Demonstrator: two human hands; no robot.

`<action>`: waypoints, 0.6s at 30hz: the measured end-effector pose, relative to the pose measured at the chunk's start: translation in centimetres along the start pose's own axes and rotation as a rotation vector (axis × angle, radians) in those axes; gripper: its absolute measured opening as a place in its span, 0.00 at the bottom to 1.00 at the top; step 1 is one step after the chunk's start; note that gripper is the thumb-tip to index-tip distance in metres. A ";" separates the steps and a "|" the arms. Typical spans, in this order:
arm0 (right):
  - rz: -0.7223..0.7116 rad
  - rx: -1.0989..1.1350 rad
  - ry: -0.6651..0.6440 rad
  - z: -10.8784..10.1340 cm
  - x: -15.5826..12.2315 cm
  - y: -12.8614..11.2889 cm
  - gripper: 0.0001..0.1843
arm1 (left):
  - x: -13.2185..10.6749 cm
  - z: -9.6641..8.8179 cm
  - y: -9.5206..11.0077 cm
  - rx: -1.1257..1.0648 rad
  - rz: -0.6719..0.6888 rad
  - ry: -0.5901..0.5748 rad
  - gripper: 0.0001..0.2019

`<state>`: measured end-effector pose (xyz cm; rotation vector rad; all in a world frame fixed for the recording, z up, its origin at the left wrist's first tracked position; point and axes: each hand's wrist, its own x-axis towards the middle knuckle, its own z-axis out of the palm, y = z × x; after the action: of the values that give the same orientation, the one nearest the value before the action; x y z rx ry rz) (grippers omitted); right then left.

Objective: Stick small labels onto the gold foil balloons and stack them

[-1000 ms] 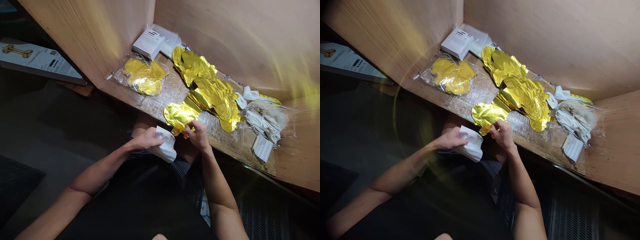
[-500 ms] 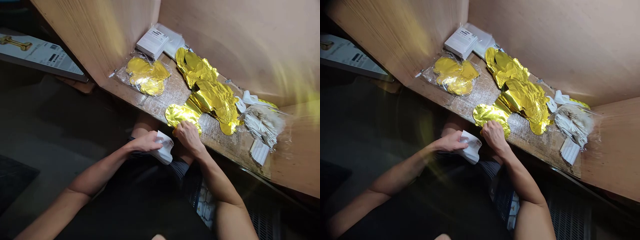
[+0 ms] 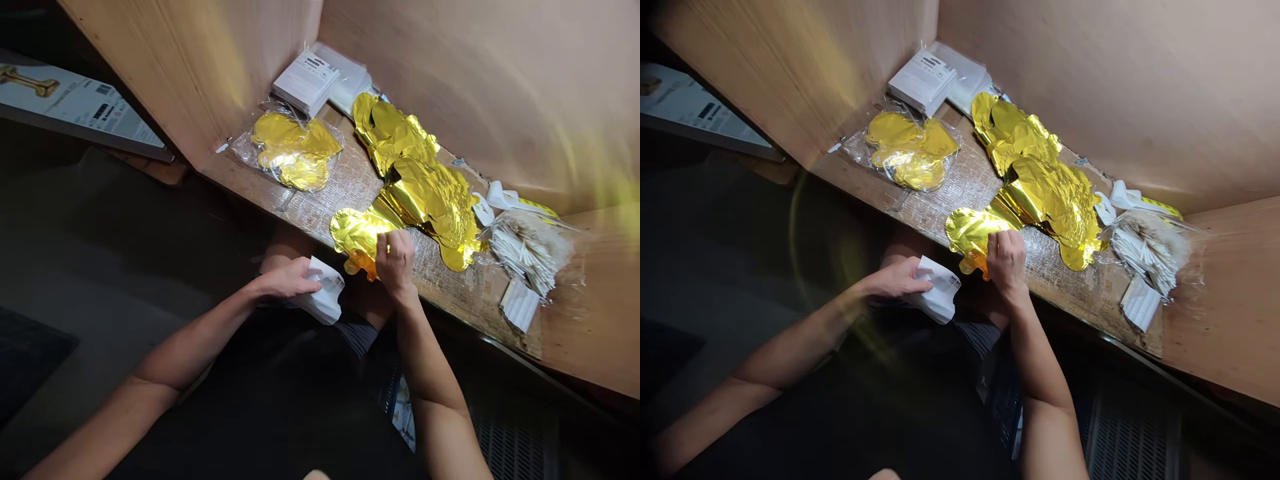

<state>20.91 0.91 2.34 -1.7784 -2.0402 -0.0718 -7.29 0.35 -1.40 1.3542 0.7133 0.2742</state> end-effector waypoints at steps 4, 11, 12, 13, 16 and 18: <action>0.055 -0.071 0.029 3.2 3.5 -1.8 0.18 | 0.4 0.5 0.5 0.006 -0.010 -0.006 0.12; 0.040 0.067 -0.214 2.0 3.6 0.6 0.19 | -0.7 -0.4 0.7 0.059 -0.078 -0.009 0.12; -0.008 0.114 -0.278 1.2 2.9 1.5 0.19 | -0.8 -0.7 0.5 0.061 -0.081 -0.016 0.13; -0.066 0.146 -0.353 0.5 2.2 2.2 0.18 | -0.8 -0.8 0.4 0.059 -0.080 -0.020 0.13; -0.176 0.152 -0.514 -0.1 0.3 3.6 0.19 | -0.3 -1.0 0.4 0.072 -0.051 -0.047 0.15; -0.193 0.156 -0.549 0.5 0.0 4.1 0.20 | 0.4 -0.7 0.9 0.126 0.024 -0.070 0.16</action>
<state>24.70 1.74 0.93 -1.6203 -2.5033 0.5610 -7.21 1.33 -0.72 1.4854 0.6651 0.2023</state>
